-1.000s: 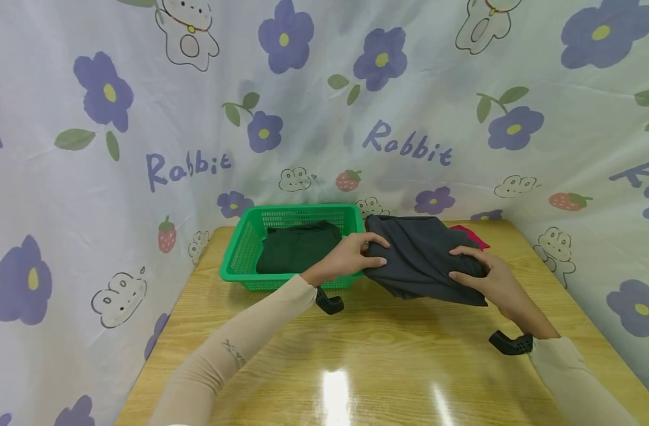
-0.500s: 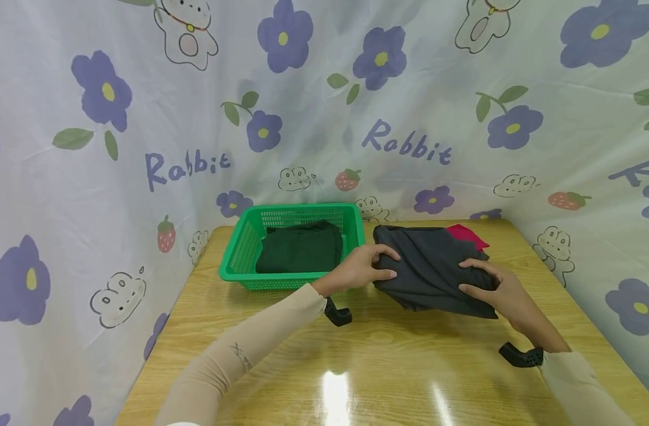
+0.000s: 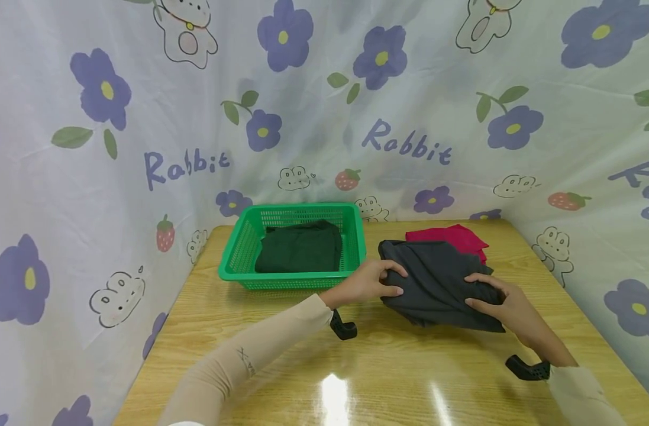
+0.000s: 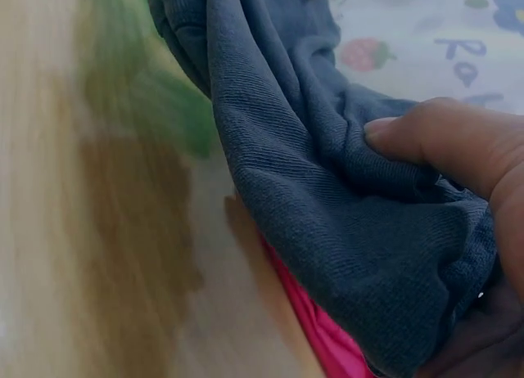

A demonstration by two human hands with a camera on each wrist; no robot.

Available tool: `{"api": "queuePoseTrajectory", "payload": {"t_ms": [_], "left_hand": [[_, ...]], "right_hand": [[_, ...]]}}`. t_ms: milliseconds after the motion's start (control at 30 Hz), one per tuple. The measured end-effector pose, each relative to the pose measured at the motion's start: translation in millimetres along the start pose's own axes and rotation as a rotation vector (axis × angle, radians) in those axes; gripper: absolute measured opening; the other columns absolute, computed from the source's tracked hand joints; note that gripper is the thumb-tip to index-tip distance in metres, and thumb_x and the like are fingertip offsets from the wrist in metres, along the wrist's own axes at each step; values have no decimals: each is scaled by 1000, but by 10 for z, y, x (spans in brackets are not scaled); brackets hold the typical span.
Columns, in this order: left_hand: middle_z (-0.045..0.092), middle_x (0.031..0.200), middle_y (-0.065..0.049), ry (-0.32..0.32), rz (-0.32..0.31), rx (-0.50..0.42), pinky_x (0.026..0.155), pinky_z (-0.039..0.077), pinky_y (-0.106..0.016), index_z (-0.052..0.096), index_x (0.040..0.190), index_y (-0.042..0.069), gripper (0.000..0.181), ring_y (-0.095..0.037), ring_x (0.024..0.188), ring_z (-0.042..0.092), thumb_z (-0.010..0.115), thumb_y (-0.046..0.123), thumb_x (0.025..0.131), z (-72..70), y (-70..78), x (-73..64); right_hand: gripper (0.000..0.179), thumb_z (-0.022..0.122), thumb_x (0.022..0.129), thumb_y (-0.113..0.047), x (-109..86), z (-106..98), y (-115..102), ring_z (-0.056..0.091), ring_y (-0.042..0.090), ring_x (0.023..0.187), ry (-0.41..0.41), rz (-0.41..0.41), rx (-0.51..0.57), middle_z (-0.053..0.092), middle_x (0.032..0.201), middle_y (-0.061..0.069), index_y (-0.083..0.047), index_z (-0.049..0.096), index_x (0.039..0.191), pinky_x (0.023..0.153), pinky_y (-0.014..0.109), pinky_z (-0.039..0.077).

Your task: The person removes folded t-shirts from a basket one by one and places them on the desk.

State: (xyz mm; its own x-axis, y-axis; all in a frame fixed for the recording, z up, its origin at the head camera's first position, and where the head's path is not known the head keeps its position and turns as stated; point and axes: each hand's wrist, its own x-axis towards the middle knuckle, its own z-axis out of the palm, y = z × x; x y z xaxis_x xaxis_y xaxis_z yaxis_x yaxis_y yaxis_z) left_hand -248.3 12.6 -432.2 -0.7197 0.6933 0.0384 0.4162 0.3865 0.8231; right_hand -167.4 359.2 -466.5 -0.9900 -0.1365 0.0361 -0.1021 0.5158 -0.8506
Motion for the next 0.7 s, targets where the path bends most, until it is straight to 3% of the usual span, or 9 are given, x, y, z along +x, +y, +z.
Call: {"api": "queuePoseTrajectory", "payload": {"t_ms": [133,500,700], "left_hand": [[30,60,5,-17,-11,-5,59,33,-24,71,126,17,31,-11,53,27,77,18,95,77,-8,-7],[32,58,7,-77,-4,-1,56,33,-21,71,126,16,32,-8,53,31,79,17,94,274,-104,6],[32,57,7,-94,-39,-26,55,32,-21,71,125,16,32,-8,52,31,79,17,94,341,-141,-15]], "right_hand": [[54,78,94,-31,-45,-2,75,25,48,147,-6,18,21,37,157,22,-13,60,141,107,69,32],[58,81,92,-31,-178,14,237,24,51,147,-14,72,12,36,157,25,-12,60,142,107,73,29],[58,82,91,-30,-212,54,308,22,51,147,-26,81,29,38,156,24,-11,60,141,107,75,25]]}}
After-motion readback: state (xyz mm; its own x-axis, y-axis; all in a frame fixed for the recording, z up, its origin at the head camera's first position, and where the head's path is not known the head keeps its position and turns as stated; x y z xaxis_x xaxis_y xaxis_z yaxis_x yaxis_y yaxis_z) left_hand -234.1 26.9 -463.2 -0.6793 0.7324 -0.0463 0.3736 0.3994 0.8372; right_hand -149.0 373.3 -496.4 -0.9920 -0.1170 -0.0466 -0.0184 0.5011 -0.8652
